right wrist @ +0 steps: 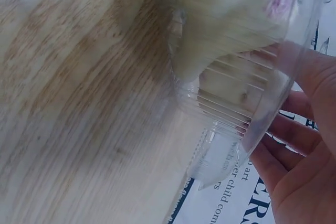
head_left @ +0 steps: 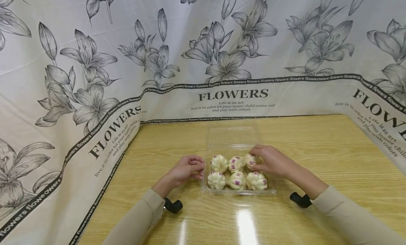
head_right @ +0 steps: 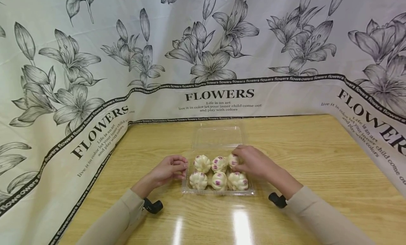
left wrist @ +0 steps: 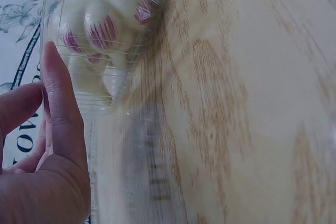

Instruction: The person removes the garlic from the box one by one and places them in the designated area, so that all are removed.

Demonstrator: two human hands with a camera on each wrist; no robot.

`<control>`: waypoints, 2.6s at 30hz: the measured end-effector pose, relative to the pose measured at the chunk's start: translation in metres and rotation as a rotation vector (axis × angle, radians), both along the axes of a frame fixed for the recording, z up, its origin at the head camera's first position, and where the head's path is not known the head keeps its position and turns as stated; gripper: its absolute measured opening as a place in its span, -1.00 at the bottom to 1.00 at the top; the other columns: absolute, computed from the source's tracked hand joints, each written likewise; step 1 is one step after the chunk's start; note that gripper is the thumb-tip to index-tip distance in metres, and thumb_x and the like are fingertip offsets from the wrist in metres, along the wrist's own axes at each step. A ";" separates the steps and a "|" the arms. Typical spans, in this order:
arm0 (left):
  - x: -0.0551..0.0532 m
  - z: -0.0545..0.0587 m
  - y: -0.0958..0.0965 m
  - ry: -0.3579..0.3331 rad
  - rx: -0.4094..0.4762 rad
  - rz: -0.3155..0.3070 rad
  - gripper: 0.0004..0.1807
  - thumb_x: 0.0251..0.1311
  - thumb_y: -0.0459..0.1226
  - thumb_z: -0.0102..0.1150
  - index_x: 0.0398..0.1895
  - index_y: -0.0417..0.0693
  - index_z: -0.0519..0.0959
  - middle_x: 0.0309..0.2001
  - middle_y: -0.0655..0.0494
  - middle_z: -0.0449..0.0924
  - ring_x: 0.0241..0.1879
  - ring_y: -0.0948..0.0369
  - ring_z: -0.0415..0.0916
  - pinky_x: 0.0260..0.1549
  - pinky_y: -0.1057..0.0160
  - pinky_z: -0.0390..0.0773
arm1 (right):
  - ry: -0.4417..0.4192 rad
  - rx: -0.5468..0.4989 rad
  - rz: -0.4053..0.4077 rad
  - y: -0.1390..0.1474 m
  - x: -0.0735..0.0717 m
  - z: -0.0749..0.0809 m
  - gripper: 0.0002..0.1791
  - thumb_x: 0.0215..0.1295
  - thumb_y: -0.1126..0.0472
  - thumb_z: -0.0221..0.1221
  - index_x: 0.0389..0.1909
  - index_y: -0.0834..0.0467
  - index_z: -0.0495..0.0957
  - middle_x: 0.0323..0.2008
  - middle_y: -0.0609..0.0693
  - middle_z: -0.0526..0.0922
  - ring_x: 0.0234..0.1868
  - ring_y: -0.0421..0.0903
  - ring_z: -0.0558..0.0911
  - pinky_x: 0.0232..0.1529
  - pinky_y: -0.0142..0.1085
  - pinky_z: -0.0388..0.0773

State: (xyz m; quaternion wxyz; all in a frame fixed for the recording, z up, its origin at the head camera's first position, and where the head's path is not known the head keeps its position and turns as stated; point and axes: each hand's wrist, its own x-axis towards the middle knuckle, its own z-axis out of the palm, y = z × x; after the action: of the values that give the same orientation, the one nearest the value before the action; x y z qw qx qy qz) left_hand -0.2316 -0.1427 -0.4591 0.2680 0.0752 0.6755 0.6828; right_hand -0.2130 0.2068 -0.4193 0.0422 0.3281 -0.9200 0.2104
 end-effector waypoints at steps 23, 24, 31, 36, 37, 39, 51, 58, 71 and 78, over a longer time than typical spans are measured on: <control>0.001 0.004 0.002 0.010 -0.007 0.020 -0.70 0.47 -0.44 0.10 0.15 -0.45 0.40 -0.23 -0.08 0.59 -0.33 0.20 0.60 -0.32 0.28 0.73 | -0.035 -0.346 -0.070 0.029 0.000 0.020 -0.49 0.23 0.19 0.47 0.12 0.34 0.58 0.03 0.17 0.63 0.00 0.10 0.64 -0.04 -0.12 0.75; 0.001 0.004 0.002 0.011 -0.008 0.019 -0.69 0.47 -0.44 0.09 0.17 -0.47 0.39 -0.23 -0.07 0.59 -0.33 0.20 0.60 -0.32 0.28 0.73 | -0.036 -0.351 -0.081 0.031 0.000 0.020 -0.48 0.23 0.19 0.47 0.13 0.35 0.57 0.03 0.18 0.63 0.00 0.12 0.64 -0.05 -0.11 0.75; 0.002 0.000 -0.001 0.024 -0.008 0.016 -0.72 0.48 -0.43 0.09 0.15 -0.44 0.41 -0.24 -0.06 0.59 -0.33 0.19 0.60 -0.32 0.26 0.74 | -0.034 -0.342 -0.144 0.047 -0.003 0.018 -0.45 0.25 0.16 0.45 0.15 0.37 0.56 0.05 0.21 0.62 0.02 0.13 0.61 -0.05 -0.08 0.75; 0.002 0.000 0.000 0.020 -0.013 0.019 -0.74 0.49 -0.43 0.08 0.13 -0.41 0.43 -0.23 -0.06 0.59 -0.33 0.19 0.60 -0.32 0.28 0.74 | -0.031 -0.346 -0.185 0.057 -0.005 0.015 -0.43 0.24 0.16 0.46 0.14 0.41 0.56 0.03 0.24 0.62 0.01 0.14 0.61 -0.05 -0.06 0.73; 0.002 0.000 0.000 0.016 -0.012 0.023 -0.75 0.49 -0.44 0.08 0.13 -0.40 0.43 -0.23 -0.06 0.59 -0.33 0.19 0.60 -0.32 0.28 0.74 | -0.030 -0.347 -0.194 0.059 -0.005 0.015 -0.43 0.24 0.16 0.46 0.14 0.41 0.55 0.03 0.24 0.62 0.01 0.15 0.61 -0.04 -0.06 0.73; 0.002 0.000 -0.001 0.020 -0.014 0.023 -0.75 0.49 -0.44 0.07 0.13 -0.40 0.44 -0.24 -0.05 0.59 -0.33 0.19 0.60 -0.33 0.28 0.74 | -0.030 -0.348 -0.212 0.063 -0.007 0.013 -0.43 0.24 0.17 0.46 0.13 0.43 0.55 0.01 0.25 0.62 0.01 0.17 0.61 -0.04 -0.03 0.72; 0.002 0.000 -0.001 0.024 -0.001 0.012 -0.67 0.49 -0.44 0.06 0.19 -0.50 0.37 -0.26 -0.01 0.59 -0.33 0.20 0.60 -0.32 0.28 0.74 | -0.051 -0.304 -0.396 0.088 -0.025 0.003 -0.30 0.30 0.03 0.42 0.21 0.48 0.49 0.08 0.42 0.57 0.05 0.37 0.61 -0.08 0.07 0.73; 0.003 0.001 0.001 0.024 -0.007 0.019 -0.70 0.49 -0.44 0.07 0.16 -0.49 0.39 -0.26 -0.02 0.58 -0.34 0.21 0.60 -0.33 0.28 0.73 | -0.075 -0.266 -0.477 0.096 -0.036 -0.006 -0.26 0.32 -0.04 0.40 0.23 0.47 0.47 0.05 0.43 0.57 0.06 0.37 0.59 -0.20 0.00 0.67; 0.004 0.002 0.001 0.015 -0.008 0.021 -0.69 0.48 -0.43 0.10 0.17 -0.46 0.41 -0.21 -0.12 0.60 -0.33 0.19 0.61 -0.32 0.28 0.73 | -0.164 -0.218 -0.508 0.108 -0.054 -0.029 -0.25 0.40 -0.06 0.31 0.27 0.49 0.40 0.06 0.47 0.53 0.06 0.35 0.52 -0.05 0.18 0.58; 0.004 0.000 0.000 0.025 -0.025 0.018 -0.65 0.48 -0.41 0.11 0.20 -0.47 0.39 -0.21 -0.10 0.60 -0.32 0.19 0.60 -0.29 0.25 0.74 | -0.166 -0.182 -0.471 0.108 -0.054 -0.031 -0.24 0.41 -0.02 0.30 0.33 0.49 0.34 0.06 0.48 0.53 -0.02 0.28 0.56 -0.15 0.07 0.60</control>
State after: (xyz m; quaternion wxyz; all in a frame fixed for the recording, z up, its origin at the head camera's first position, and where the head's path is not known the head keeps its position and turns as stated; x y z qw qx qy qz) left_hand -0.2280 -0.1427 -0.4589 0.2544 0.0744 0.6881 0.6755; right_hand -0.2670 0.3147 -0.4503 0.0436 0.0814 -0.9485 0.3029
